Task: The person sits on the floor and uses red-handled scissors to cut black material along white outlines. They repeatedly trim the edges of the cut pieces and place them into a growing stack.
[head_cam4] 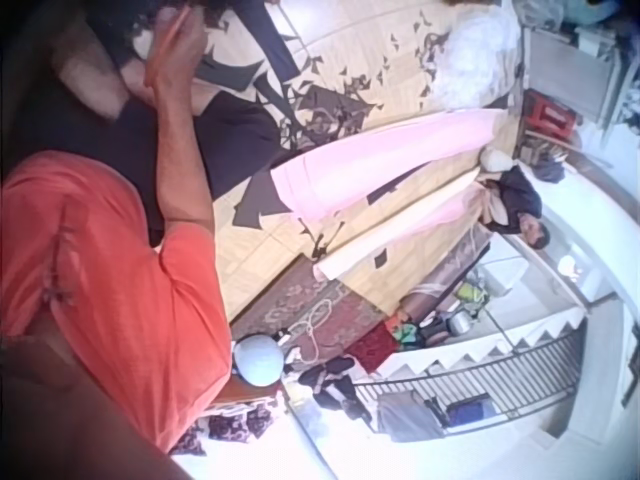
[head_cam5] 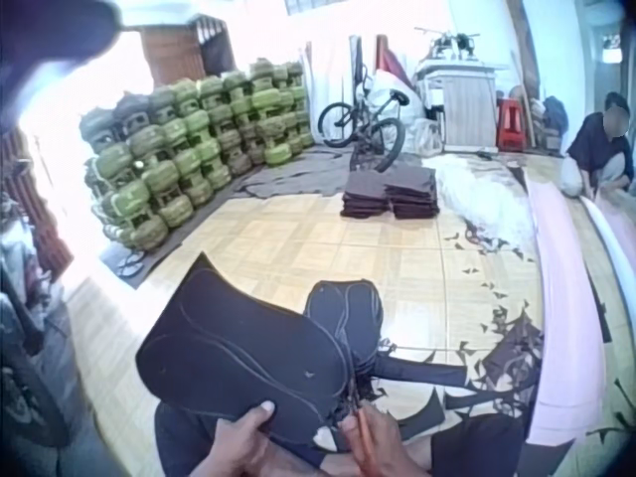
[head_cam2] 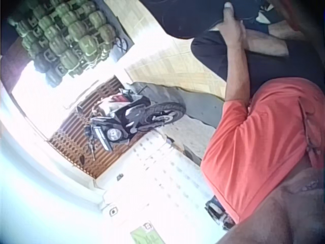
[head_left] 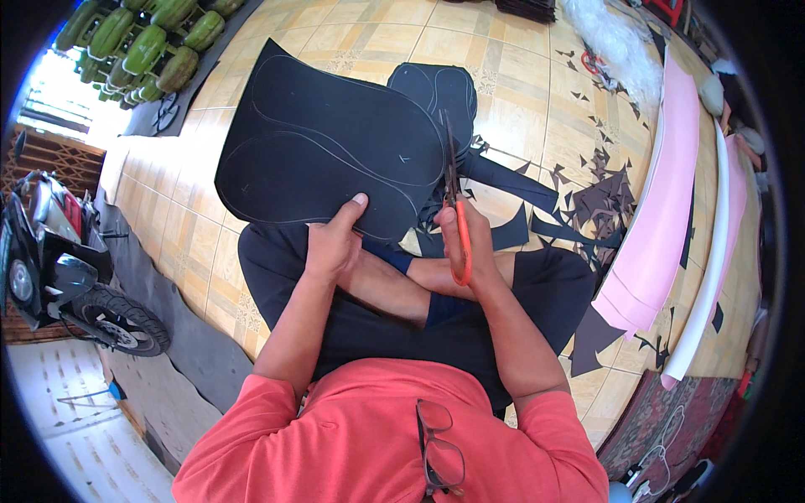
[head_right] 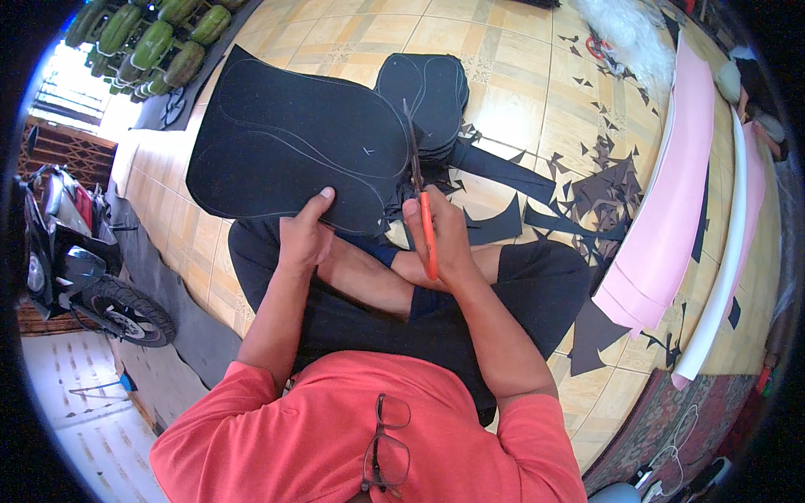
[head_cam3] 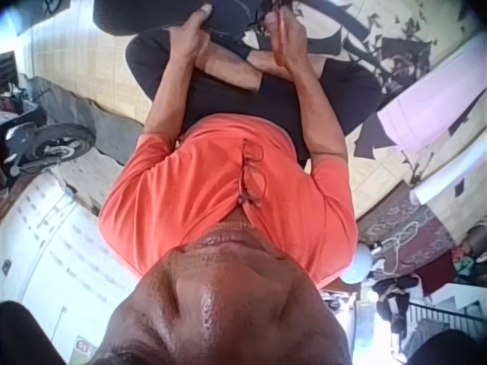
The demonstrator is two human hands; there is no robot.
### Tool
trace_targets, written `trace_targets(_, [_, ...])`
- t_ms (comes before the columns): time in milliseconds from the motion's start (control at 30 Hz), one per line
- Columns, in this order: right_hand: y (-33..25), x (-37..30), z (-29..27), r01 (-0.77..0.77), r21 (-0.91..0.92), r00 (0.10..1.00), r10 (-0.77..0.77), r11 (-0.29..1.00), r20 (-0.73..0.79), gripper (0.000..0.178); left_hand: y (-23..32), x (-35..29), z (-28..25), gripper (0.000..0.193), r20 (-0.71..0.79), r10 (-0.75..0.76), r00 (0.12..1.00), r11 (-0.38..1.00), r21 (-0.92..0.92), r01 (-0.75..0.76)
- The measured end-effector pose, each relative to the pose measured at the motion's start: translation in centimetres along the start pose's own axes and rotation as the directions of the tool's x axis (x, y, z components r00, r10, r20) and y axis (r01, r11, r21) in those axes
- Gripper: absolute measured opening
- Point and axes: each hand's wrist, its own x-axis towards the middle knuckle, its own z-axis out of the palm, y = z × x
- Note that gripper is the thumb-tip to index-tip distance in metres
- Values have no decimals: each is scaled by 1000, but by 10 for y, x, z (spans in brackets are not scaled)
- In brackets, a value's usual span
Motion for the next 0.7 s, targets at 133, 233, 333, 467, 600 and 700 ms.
trace_targets(133, [1,-3,-4,-34,-16,995,36,999,94,53,11,12,-10,43,8,-51,999,998,-45,51])
trace_targets(233, [3,-2,-2,37,-22,997,-36,999,66,52,14,15,-16,41,7,-74,997,997,13,74])
trace_targets(333, [11,2,10,111,11,994,-111,994,-20,50,16,8,-18,43,55,-114,992,992,63,110])
trace_targets(467, [0,1,2,4,46,999,-7,999,52,44,11,7,-20,45,36,-90,995,994,64,88])
trace_targets(600, [10,-3,-2,-78,89,990,67,993,123,40,22,16,-17,44,-31,-131,991,988,82,133])
trace_targets(700, [0,-2,-1,-77,99,994,69,992,81,38,36,17,-27,48,-18,-241,970,950,200,239])
